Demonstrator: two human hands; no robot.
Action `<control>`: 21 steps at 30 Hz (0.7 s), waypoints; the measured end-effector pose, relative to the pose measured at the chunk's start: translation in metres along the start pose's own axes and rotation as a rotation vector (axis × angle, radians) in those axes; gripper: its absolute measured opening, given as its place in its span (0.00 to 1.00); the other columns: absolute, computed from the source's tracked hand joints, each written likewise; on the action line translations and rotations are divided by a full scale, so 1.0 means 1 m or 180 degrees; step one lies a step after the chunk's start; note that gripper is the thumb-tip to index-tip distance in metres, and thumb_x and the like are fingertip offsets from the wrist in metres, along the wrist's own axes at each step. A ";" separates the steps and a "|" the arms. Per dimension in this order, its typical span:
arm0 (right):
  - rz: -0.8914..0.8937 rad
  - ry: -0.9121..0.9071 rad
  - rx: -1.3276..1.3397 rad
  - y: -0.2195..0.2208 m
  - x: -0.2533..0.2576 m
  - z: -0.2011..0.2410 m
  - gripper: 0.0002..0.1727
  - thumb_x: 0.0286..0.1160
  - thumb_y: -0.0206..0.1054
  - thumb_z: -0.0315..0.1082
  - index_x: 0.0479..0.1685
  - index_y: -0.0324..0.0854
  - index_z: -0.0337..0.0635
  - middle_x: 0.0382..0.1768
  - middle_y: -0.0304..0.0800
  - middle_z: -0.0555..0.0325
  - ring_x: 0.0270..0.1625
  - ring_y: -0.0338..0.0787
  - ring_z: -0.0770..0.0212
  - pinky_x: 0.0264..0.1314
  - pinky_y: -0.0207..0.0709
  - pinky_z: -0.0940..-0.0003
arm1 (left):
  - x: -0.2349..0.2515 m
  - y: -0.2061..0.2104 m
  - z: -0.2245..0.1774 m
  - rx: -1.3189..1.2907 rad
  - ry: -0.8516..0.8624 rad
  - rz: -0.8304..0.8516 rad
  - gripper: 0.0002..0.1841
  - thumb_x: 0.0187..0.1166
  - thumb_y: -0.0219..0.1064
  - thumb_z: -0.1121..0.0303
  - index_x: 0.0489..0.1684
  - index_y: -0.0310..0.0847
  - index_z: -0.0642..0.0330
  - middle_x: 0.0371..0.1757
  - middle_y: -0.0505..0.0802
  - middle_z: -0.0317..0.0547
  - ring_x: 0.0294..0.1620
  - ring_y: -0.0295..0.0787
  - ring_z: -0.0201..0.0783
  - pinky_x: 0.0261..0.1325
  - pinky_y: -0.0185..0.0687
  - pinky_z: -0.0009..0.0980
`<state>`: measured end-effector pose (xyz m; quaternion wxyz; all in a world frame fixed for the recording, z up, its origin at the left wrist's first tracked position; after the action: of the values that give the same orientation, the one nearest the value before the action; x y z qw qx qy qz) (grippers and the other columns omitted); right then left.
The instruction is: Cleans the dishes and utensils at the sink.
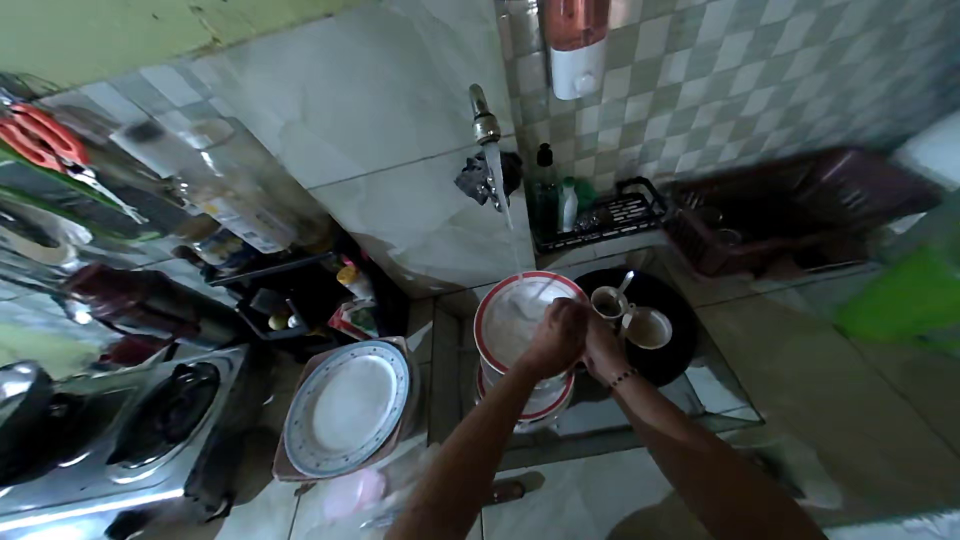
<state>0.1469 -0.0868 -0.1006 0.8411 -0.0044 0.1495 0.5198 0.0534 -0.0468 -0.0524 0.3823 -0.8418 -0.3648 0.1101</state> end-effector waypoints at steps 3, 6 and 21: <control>-0.0048 0.0048 -0.0021 -0.006 -0.001 0.002 0.31 0.97 0.40 0.52 0.76 0.74 0.36 0.68 0.83 0.41 0.67 0.86 0.52 0.65 0.84 0.50 | -0.008 -0.009 0.020 0.0681 -0.0225 0.0488 0.23 0.86 0.61 0.60 0.75 0.79 0.62 0.78 0.80 0.59 0.81 0.73 0.56 0.84 0.67 0.53; 0.0026 0.0053 -0.0066 0.001 -0.008 0.006 0.31 0.96 0.40 0.53 0.75 0.76 0.38 0.66 0.85 0.42 0.64 0.88 0.53 0.61 0.86 0.52 | -0.007 -0.016 0.045 0.1289 -0.0756 0.0143 0.33 0.85 0.59 0.50 0.90 0.64 0.51 0.88 0.69 0.57 0.88 0.60 0.62 0.84 0.59 0.62; -0.0017 0.0372 0.0908 -0.024 0.014 -0.016 0.32 0.94 0.43 0.57 0.83 0.67 0.45 0.69 0.84 0.44 0.65 0.89 0.50 0.60 0.88 0.48 | -0.058 -0.063 0.065 0.0274 -0.1227 -0.0716 0.36 0.79 0.72 0.57 0.86 0.68 0.62 0.91 0.62 0.63 0.90 0.58 0.61 0.87 0.62 0.57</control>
<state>0.1695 -0.0879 -0.1227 0.8244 0.0844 0.2705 0.4899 -0.0514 -0.0225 -0.0568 0.3510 -0.7421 -0.5177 0.2410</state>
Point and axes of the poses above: each hand's wrist, its own x-axis towards the middle knuckle, its own y-axis out of the palm, z = x × y, the point moved 5 cm from there along x, towards the middle knuckle
